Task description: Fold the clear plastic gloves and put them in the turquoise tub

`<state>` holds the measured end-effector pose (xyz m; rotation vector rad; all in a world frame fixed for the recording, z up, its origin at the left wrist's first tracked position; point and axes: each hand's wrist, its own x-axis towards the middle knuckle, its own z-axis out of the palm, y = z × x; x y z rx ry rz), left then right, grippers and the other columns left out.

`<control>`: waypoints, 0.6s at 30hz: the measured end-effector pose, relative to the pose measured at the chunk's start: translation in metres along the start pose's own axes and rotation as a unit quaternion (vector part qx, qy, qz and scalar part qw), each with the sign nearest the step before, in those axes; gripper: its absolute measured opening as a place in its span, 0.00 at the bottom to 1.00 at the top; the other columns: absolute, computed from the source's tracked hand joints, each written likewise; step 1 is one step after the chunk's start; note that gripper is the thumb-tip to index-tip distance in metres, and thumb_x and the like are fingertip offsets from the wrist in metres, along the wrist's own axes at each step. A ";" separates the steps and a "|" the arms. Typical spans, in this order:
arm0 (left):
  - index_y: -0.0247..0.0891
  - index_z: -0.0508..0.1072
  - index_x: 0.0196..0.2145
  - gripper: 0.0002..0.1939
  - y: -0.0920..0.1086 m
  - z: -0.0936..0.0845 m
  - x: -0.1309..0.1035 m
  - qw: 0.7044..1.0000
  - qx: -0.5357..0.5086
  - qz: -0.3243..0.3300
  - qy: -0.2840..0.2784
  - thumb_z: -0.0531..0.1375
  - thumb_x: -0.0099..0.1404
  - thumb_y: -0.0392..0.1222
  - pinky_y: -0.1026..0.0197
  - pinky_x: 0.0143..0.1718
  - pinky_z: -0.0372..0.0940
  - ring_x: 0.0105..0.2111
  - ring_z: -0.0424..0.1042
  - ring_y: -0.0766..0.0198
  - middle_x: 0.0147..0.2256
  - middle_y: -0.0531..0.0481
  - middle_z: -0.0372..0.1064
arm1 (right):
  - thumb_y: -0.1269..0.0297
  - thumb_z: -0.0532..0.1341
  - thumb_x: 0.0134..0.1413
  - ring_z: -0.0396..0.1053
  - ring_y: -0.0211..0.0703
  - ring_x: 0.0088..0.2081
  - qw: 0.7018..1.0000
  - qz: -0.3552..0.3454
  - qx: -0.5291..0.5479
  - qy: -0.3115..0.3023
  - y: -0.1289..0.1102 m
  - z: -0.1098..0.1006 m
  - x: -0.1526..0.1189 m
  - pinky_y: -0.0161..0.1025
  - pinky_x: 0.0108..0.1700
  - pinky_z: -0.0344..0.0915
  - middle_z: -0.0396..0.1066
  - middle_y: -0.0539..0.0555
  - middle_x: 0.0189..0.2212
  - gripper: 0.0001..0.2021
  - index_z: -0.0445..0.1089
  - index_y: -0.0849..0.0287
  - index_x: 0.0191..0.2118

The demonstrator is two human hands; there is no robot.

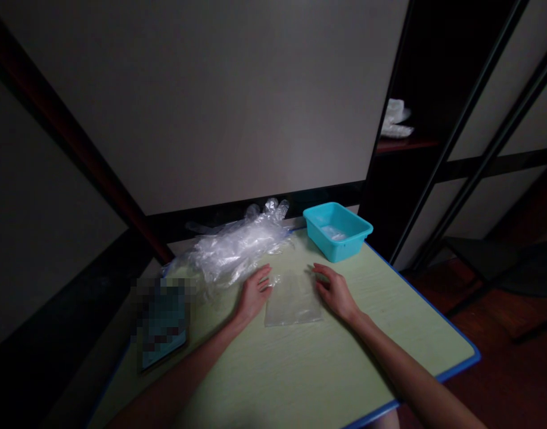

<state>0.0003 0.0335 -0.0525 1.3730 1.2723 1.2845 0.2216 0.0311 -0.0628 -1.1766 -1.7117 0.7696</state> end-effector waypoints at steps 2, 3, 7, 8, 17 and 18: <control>0.38 0.70 0.37 0.23 0.007 -0.002 -0.005 1.000 0.017 0.024 -0.004 0.54 0.45 0.20 0.56 0.51 0.55 0.51 0.58 0.58 0.51 0.47 0.59 | 0.70 0.55 0.47 0.59 0.49 0.51 1.000 -0.012 -0.017 0.003 -0.007 -0.004 -0.002 0.47 0.47 0.63 0.60 0.57 0.51 0.16 0.65 0.58 0.45; 0.38 0.71 0.37 0.22 0.011 -0.004 -0.009 0.999 0.029 0.038 -0.013 0.54 0.45 0.21 0.55 0.53 0.51 0.52 0.57 0.59 0.51 0.48 0.59 | 0.69 0.54 0.49 0.59 0.50 0.51 0.999 -0.021 -0.033 -0.001 -0.012 -0.007 -0.005 0.48 0.48 0.62 0.60 0.57 0.51 0.16 0.65 0.58 0.45; 0.40 0.69 0.44 0.22 0.031 -0.014 -0.035 0.966 0.159 0.126 -0.158 0.57 0.51 0.28 0.57 0.55 0.47 0.53 0.55 0.59 0.52 0.48 0.58 | 0.64 0.52 0.54 0.57 0.49 0.53 0.980 -0.076 -0.132 -0.131 -0.040 -0.020 -0.027 0.48 0.54 0.53 0.59 0.56 0.53 0.20 0.58 0.56 0.54; 0.41 0.65 0.48 0.24 0.035 -0.017 -0.042 0.947 0.193 0.146 -0.212 0.58 0.52 0.32 0.58 0.56 0.46 0.55 0.53 0.58 0.54 0.49 0.55 | 0.62 0.52 0.54 0.54 0.49 0.54 0.967 -0.092 -0.157 -0.176 -0.046 -0.022 -0.034 0.48 0.56 0.51 0.56 0.56 0.55 0.22 0.55 0.56 0.56; 0.36 0.45 0.59 0.35 0.036 -0.032 -0.069 0.818 0.389 0.220 -0.362 0.56 0.58 0.48 0.59 0.57 0.37 0.59 0.38 0.59 0.60 0.44 0.36 | 0.52 0.53 0.53 0.39 0.52 0.59 0.898 -0.161 -0.271 -0.307 -0.050 -0.024 -0.072 0.52 0.59 0.33 0.37 0.58 0.60 0.35 0.37 0.59 0.61; 0.35 0.44 0.59 0.36 0.034 -0.033 -0.069 0.804 0.413 0.219 -0.366 0.55 0.58 0.49 0.59 0.57 0.36 0.59 0.36 0.59 0.60 0.44 0.35 | 0.51 0.52 0.53 0.38 0.51 0.60 0.893 -0.168 -0.284 -0.307 -0.049 -0.024 -0.073 0.52 0.59 0.33 0.36 0.59 0.60 0.35 0.36 0.60 0.61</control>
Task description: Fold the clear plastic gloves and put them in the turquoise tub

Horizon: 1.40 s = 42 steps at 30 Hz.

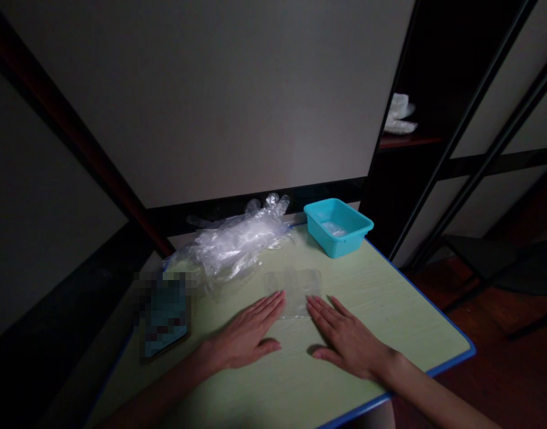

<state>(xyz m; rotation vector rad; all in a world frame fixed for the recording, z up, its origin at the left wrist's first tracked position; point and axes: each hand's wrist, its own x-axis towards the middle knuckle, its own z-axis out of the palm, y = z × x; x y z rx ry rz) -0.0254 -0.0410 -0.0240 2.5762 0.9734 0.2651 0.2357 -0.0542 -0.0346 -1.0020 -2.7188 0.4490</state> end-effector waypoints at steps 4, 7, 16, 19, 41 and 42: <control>0.34 0.38 0.59 0.38 -0.002 0.001 -0.002 0.995 0.091 -0.012 -0.046 0.53 0.59 0.52 0.58 0.58 0.35 0.59 0.32 0.60 0.60 0.43 0.30 | 0.48 0.48 0.54 0.36 0.51 0.60 0.998 -0.006 -0.064 -0.010 0.000 0.001 -0.003 0.53 0.59 0.35 0.34 0.61 0.60 0.36 0.32 0.63 0.61; 0.34 0.36 0.59 0.38 -0.003 0.000 -0.004 0.990 0.131 -0.011 -0.058 0.51 0.60 0.54 0.58 0.58 0.34 0.59 0.30 0.60 0.61 0.44 0.28 | 0.47 0.46 0.54 0.35 0.50 0.60 0.996 -0.009 -0.090 -0.016 -0.001 0.001 -0.004 0.53 0.59 0.35 0.32 0.61 0.60 0.37 0.30 0.64 0.61; 0.33 0.36 0.59 0.39 -0.005 -0.002 -0.007 0.987 0.151 -0.011 -0.060 0.51 0.60 0.54 0.58 0.58 0.35 0.59 0.30 0.61 0.60 0.43 0.29 | 0.48 0.46 0.55 0.35 0.50 0.60 0.994 -0.002 -0.105 -0.013 0.005 0.000 -0.013 0.53 0.59 0.33 0.33 0.59 0.60 0.36 0.29 0.63 0.61; 0.33 0.36 0.59 0.39 -0.007 -0.001 -0.008 0.987 0.153 -0.013 -0.056 0.51 0.60 0.54 0.58 0.58 0.34 0.59 0.30 0.61 0.60 0.43 0.29 | 0.48 0.46 0.55 0.36 0.50 0.60 0.994 0.007 -0.112 -0.006 0.008 0.001 -0.016 0.53 0.59 0.35 0.34 0.59 0.60 0.36 0.30 0.63 0.61; 0.28 0.39 0.59 0.39 0.026 0.022 0.006 0.992 0.124 0.022 -0.027 0.46 0.61 0.59 0.56 0.58 0.36 0.59 0.28 0.56 0.60 0.39 0.30 | 0.45 0.46 0.53 0.32 0.51 0.60 0.996 -0.007 -0.090 -0.012 -0.024 0.012 0.002 0.50 0.59 0.39 0.29 0.62 0.60 0.39 0.30 0.68 0.61; 0.28 0.39 0.59 0.39 0.027 0.021 0.006 0.992 0.123 0.020 -0.026 0.46 0.61 0.58 0.56 0.58 0.36 0.59 0.28 0.56 0.60 0.40 0.30 | 0.46 0.46 0.54 0.33 0.51 0.60 0.996 -0.006 -0.091 -0.010 -0.024 0.012 0.001 0.50 0.59 0.39 0.30 0.61 0.60 0.39 0.29 0.68 0.61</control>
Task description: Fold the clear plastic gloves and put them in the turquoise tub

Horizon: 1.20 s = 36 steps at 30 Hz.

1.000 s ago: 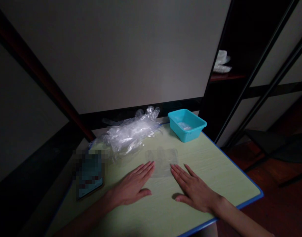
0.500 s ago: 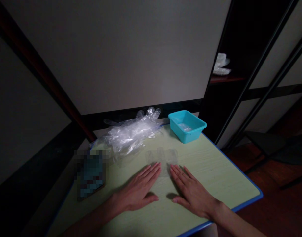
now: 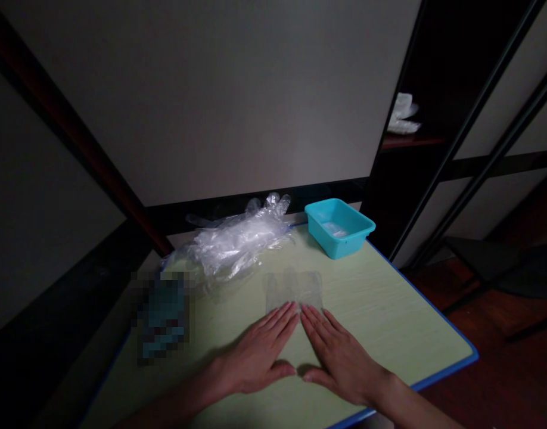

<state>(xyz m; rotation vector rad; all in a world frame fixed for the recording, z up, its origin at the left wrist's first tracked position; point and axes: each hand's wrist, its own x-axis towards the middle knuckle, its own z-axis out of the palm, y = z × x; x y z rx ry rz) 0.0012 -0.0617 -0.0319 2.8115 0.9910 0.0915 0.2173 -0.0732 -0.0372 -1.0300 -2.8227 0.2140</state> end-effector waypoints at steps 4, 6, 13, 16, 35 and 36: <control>0.30 0.39 0.59 0.37 0.001 -0.002 -0.001 1.000 -0.002 -0.003 -0.001 0.47 0.61 0.57 0.56 0.58 0.36 0.59 0.29 0.57 0.60 0.40 0.30 | 0.46 0.45 0.54 0.34 0.50 0.60 1.000 0.000 -0.007 0.009 0.006 0.000 -0.007 0.52 0.59 0.37 0.32 0.61 0.60 0.37 0.30 0.66 0.61; 0.29 0.40 0.59 0.37 0.001 -0.003 -0.001 1.000 -0.001 -0.003 -0.004 0.47 0.61 0.57 0.56 0.58 0.37 0.59 0.29 0.56 0.60 0.40 0.30 | 0.47 0.45 0.55 0.35 0.50 0.60 1.000 0.004 -0.013 0.007 0.010 0.000 -0.012 0.53 0.59 0.37 0.32 0.60 0.60 0.37 0.30 0.65 0.61; 0.31 0.40 0.59 0.36 -0.002 -0.008 -0.003 1.000 0.002 -0.002 -0.015 0.48 0.61 0.56 0.57 0.58 0.37 0.59 0.31 0.58 0.60 0.41 0.31 | 0.49 0.45 0.56 0.36 0.49 0.60 1.000 0.014 -0.022 0.010 0.016 -0.002 -0.021 0.54 0.58 0.38 0.34 0.60 0.60 0.35 0.28 0.62 0.61; 0.32 0.39 0.59 0.36 -0.007 -0.009 -0.008 1.000 0.007 -0.004 -0.017 0.49 0.61 0.54 0.58 0.58 0.37 0.59 0.31 0.60 0.60 0.42 0.32 | 0.49 0.45 0.56 0.36 0.49 0.60 0.999 0.019 -0.028 0.002 0.015 -0.002 -0.021 0.54 0.58 0.38 0.34 0.59 0.60 0.35 0.28 0.62 0.61; 0.34 0.39 0.59 0.36 -0.026 -0.019 -0.032 0.999 0.015 -0.047 0.004 0.51 0.61 0.50 0.58 0.58 0.37 0.59 0.31 0.62 0.61 0.45 0.29 | 0.50 0.45 0.57 0.35 0.49 0.60 1.000 0.022 0.020 -0.004 0.010 -0.011 -0.014 0.53 0.58 0.38 0.33 0.58 0.61 0.33 0.30 0.59 0.61; 0.35 0.39 0.59 0.36 -0.023 -0.018 -0.031 0.999 0.012 -0.035 0.006 0.52 0.61 0.51 0.58 0.58 0.37 0.59 0.32 0.62 0.61 0.46 0.29 | 0.50 0.45 0.57 0.35 0.49 0.60 1.000 0.015 0.018 -0.009 0.007 -0.012 -0.010 0.54 0.58 0.38 0.33 0.58 0.61 0.32 0.31 0.59 0.61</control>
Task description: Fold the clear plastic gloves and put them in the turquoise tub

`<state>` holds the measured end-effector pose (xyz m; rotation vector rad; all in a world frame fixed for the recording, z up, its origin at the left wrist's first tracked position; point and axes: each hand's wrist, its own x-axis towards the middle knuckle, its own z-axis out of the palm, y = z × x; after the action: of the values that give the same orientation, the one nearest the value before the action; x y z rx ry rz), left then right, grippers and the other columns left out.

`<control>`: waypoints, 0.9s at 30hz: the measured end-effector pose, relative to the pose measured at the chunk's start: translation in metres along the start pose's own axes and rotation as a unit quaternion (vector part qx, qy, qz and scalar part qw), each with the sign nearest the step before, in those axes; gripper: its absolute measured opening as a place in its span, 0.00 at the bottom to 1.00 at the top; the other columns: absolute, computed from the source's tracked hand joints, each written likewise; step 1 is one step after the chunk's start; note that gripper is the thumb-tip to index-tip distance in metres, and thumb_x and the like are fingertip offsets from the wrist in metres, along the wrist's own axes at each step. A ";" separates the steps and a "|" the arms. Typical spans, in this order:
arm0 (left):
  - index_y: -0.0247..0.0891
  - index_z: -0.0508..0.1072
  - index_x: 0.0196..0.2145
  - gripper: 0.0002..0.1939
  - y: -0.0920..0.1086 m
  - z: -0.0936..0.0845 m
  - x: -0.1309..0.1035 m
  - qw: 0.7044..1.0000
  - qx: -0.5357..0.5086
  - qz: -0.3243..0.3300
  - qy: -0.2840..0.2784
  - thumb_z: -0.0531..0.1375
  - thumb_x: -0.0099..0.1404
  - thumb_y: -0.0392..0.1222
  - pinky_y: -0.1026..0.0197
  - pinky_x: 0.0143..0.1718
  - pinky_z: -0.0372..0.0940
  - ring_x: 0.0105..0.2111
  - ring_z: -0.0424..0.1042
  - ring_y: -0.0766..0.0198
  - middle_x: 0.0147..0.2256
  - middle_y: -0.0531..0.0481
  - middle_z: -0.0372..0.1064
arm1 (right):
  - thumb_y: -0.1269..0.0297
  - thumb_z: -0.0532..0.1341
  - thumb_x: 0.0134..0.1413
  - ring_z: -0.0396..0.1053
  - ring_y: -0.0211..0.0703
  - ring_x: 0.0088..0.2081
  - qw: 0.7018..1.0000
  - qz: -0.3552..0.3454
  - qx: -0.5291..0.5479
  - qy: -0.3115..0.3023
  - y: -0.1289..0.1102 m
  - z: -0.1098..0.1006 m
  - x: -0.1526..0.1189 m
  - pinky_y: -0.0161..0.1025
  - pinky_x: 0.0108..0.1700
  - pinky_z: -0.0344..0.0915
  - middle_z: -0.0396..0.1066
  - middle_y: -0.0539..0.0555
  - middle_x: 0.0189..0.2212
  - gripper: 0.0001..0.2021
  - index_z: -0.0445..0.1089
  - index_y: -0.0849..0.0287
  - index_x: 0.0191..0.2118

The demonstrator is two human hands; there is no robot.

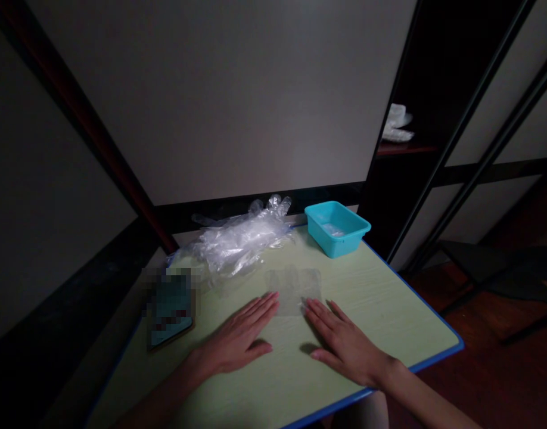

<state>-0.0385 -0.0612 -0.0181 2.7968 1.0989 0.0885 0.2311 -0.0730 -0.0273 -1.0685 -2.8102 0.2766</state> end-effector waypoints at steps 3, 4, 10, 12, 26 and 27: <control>0.37 0.40 0.59 0.34 0.008 0.003 0.002 1.000 -0.009 0.027 0.010 0.50 0.62 0.51 0.57 0.58 0.37 0.59 0.34 0.62 0.61 0.47 0.33 | 0.49 0.45 0.56 0.36 0.50 0.60 1.000 -0.018 -0.003 -0.006 -0.009 -0.001 0.014 0.54 0.58 0.37 0.34 0.59 0.61 0.33 0.34 0.59 0.61; 0.36 0.41 0.59 0.33 0.010 0.005 0.002 0.999 -0.011 0.031 0.014 0.49 0.62 0.52 0.57 0.58 0.37 0.59 0.35 0.62 0.60 0.47 0.34 | 0.48 0.45 0.56 0.36 0.50 0.60 1.000 -0.022 -0.003 -0.006 -0.011 0.000 0.019 0.55 0.58 0.37 0.33 0.59 0.60 0.33 0.34 0.59 0.61; 0.34 0.47 0.58 0.28 0.011 0.010 0.001 0.999 -0.006 0.022 0.032 0.49 0.63 0.48 0.57 0.58 0.39 0.59 0.37 0.62 0.60 0.46 0.39 | 0.48 0.45 0.56 0.35 0.51 0.60 1.000 -0.030 -0.002 -0.005 -0.019 0.006 0.034 0.57 0.57 0.35 0.34 0.60 0.60 0.32 0.36 0.59 0.61; 0.33 0.48 0.57 0.28 0.010 0.010 0.001 0.999 -0.005 0.020 0.031 0.49 0.63 0.47 0.58 0.58 0.39 0.59 0.38 0.62 0.59 0.45 0.40 | 0.49 0.44 0.56 0.35 0.52 0.60 1.000 -0.025 -0.008 -0.004 -0.019 0.007 0.034 0.58 0.57 0.36 0.33 0.60 0.60 0.31 0.37 0.59 0.61; 0.35 0.53 0.55 0.24 0.011 0.007 0.003 0.999 -0.021 0.006 0.032 0.49 0.64 0.46 0.59 0.58 0.41 0.58 0.42 0.64 0.59 0.47 0.44 | 0.51 0.47 0.57 0.37 0.53 0.60 0.999 0.009 -0.033 0.017 0.002 0.006 0.006 0.59 0.56 0.39 0.34 0.57 0.61 0.27 0.42 0.54 0.60; 0.35 0.53 0.55 0.24 0.011 0.007 0.003 0.999 -0.020 0.004 0.032 0.49 0.64 0.46 0.59 0.58 0.41 0.58 0.42 0.64 0.59 0.48 0.44 | 0.52 0.47 0.57 0.36 0.53 0.60 0.999 0.013 -0.035 0.017 0.003 0.006 0.004 0.59 0.56 0.39 0.34 0.57 0.61 0.27 0.42 0.54 0.60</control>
<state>-0.0280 -0.0684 -0.0237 2.7818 1.0862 0.1986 0.2293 -0.0690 -0.0336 -1.1143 -2.7971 0.1611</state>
